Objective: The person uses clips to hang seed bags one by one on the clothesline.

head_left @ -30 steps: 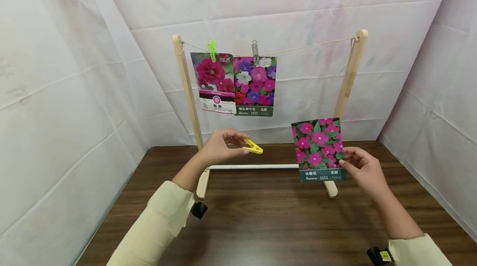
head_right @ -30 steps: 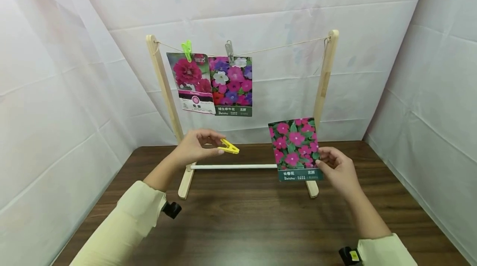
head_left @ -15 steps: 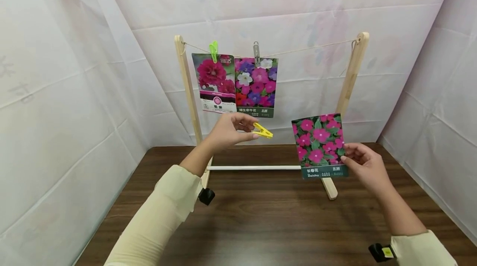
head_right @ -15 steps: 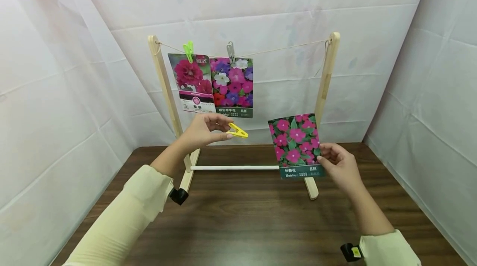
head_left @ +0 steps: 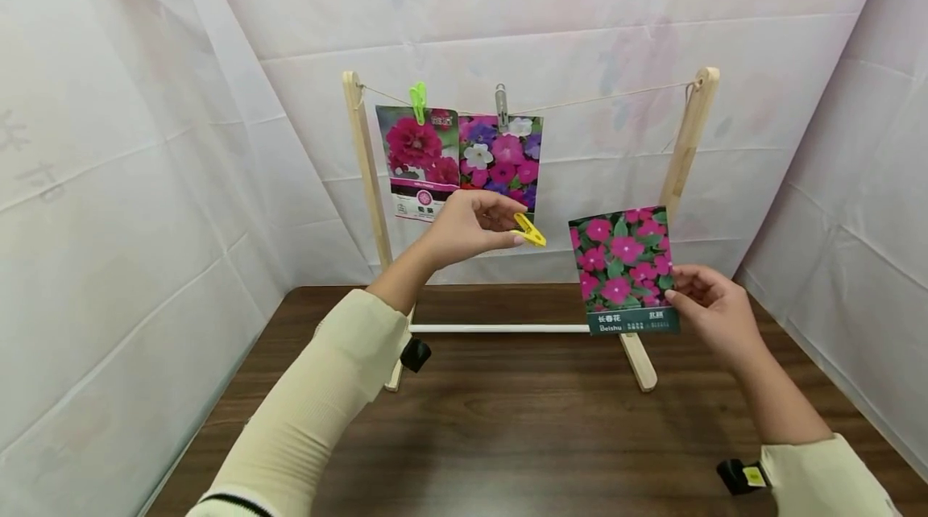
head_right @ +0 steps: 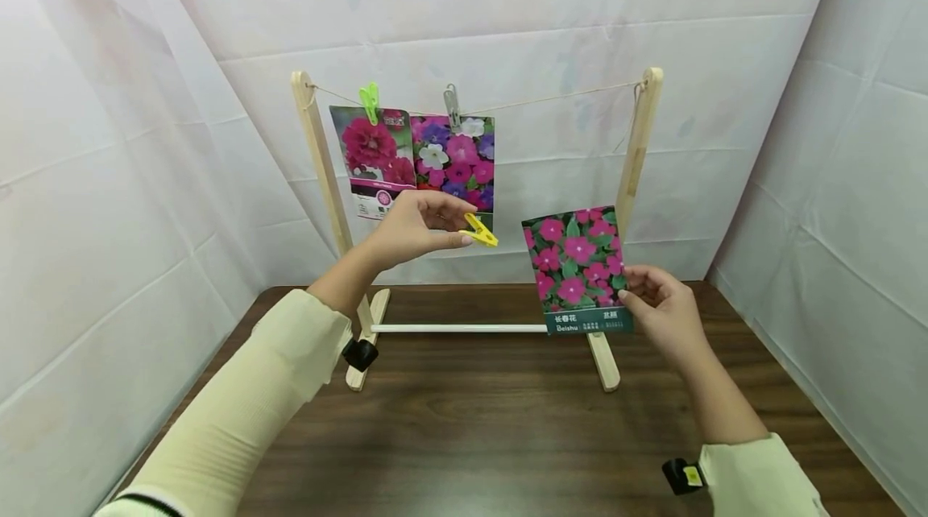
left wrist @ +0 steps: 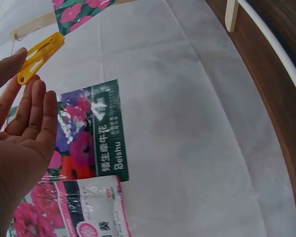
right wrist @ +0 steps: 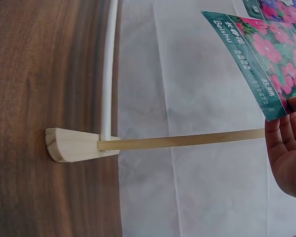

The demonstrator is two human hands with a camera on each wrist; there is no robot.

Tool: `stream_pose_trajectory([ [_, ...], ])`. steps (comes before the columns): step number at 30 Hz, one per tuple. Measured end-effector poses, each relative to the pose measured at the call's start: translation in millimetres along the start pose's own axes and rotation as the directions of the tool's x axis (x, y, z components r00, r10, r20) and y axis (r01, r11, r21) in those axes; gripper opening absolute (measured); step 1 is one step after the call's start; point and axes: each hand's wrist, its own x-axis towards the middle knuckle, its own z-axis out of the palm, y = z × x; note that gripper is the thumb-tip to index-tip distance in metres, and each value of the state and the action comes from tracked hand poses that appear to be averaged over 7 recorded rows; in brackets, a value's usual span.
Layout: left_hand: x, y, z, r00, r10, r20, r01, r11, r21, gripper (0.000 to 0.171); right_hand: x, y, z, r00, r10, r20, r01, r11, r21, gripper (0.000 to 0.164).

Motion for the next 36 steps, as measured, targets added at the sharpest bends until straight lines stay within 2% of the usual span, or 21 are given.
stream_pose_trajectory([
  [5,12.7,9.1,0.7,1.0,0.022,-0.001,-0.022,0.999,0.029,0.038,6.6,-1.5,-2.2,1.0,-0.005,-0.012,0.005,1.0,-0.005,0.029],
  [9,23.7,17.8,1.6,0.999,0.038,-0.017,-0.036,0.997,0.074,0.035,12.5,-3.8,-3.0,1.0,-0.016,-0.019,0.016,1.0,-0.003,0.029],
  [16,41.0,32.8,3.2,0.996,0.068,-0.05,-0.063,0.994,0.09,0.03,22.4,-11.4,-2.7,0.999,-0.001,-0.038,0.001,1.0,0.012,0.029],
  [23,52.7,44.3,4.5,0.986,0.107,-0.124,-0.093,0.989,0.112,0.032,28.1,-14.4,-0.4,0.998,0.0,-0.056,0.002,0.999,0.047,0.025],
  [30,67.7,61.0,4.5,0.982,0.101,-0.161,-0.076,0.985,0.152,0.033,33.6,-11.2,1.4,0.998,0.018,-0.064,-0.015,0.999,0.039,0.027],
  [36,79.6,78.7,0.5,0.966,0.126,-0.226,-0.091,0.983,0.159,0.028,42.6,-14.5,4.2,0.997,0.023,-0.076,-0.019,0.998,0.054,0.025],
])
